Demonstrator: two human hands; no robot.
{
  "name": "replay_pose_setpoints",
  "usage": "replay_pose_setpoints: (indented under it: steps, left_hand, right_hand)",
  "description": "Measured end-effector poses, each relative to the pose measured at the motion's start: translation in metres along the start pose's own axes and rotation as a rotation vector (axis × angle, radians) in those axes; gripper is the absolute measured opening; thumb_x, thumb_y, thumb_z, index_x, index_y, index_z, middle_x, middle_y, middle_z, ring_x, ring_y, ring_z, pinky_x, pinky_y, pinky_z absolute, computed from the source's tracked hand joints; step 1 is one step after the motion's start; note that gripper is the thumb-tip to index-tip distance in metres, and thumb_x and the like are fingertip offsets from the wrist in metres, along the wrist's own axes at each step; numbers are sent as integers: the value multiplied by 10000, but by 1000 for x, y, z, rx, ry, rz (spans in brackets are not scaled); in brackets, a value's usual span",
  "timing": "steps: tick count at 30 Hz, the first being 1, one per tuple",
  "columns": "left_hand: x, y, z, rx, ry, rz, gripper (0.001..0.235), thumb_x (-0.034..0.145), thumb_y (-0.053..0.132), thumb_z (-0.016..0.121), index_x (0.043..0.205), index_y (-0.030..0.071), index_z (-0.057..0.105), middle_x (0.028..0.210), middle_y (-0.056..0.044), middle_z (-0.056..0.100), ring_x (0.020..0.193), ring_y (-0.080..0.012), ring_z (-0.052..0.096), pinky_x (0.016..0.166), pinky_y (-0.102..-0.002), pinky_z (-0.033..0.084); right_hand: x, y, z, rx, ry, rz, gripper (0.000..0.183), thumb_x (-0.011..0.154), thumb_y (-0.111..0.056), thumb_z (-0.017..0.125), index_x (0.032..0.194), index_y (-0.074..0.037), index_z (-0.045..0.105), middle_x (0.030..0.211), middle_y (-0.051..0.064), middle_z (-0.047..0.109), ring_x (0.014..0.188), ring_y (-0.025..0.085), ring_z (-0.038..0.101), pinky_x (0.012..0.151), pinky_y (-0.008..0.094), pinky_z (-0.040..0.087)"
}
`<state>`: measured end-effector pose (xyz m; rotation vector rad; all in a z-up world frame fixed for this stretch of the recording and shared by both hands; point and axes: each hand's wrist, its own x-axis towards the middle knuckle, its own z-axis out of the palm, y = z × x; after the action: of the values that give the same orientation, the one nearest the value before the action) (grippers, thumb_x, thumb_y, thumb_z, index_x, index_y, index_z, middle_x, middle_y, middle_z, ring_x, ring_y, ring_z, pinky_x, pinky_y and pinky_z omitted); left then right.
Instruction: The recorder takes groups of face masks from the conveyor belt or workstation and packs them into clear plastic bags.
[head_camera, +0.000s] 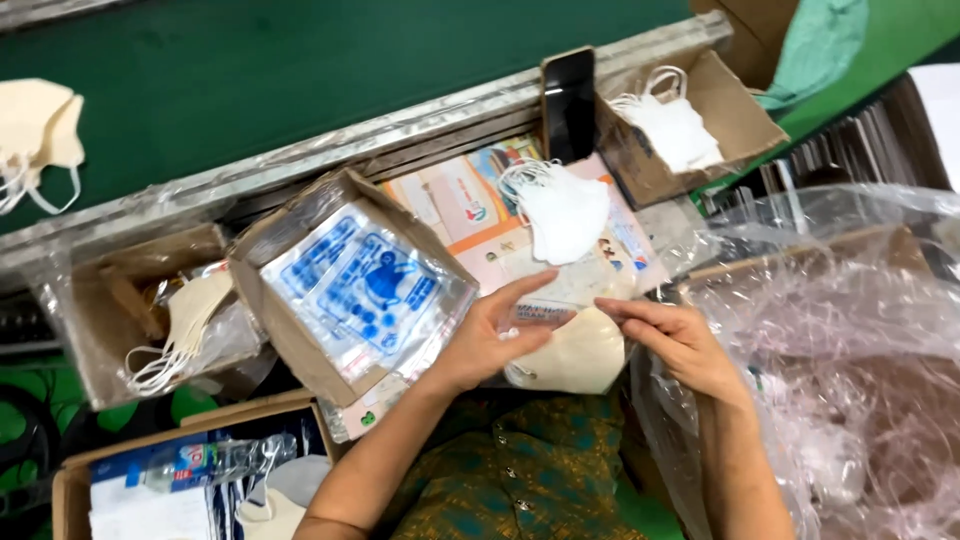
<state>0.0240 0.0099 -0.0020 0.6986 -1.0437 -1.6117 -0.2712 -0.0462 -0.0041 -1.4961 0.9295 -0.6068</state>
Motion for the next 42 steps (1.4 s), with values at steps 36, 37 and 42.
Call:
replay_pose_setpoints:
  steps: [36, 37, 42]
  left_hand:
    - [66, 179, -347, 1663, 1246, -185, 1275, 552, 710, 854, 1577, 230, 268, 1629, -368, 79, 1468, -570, -51, 1057, -816, -21]
    - [72, 171, -365, 1566, 1222, -364, 1257, 570, 687, 855, 1571, 228, 250, 1604, -362, 78, 1453, -577, -36, 1037, -833, 9]
    - [96, 119, -435, 1629, 1199, -462, 974, 667, 438, 844, 1507, 165, 435, 1465, -324, 423, 1362, -597, 345, 988, -826, 322]
  right_hand:
    - [230, -65, 16, 219, 212, -155, 511, 891, -32, 676, 1385, -55, 544, 1251, 105, 678, 1158, 246, 684, 956, 355, 561]
    - [226, -55, 21, 126, 164, -209, 434, 897, -16, 674, 1324, -16, 593, 1233, 119, 697, 1134, 226, 686, 958, 333, 557]
    - [202, -23, 34, 136, 158, -103, 233, 937, 29, 649, 1165, 47, 691, 1128, 156, 749, 1014, 214, 709, 906, 330, 566]
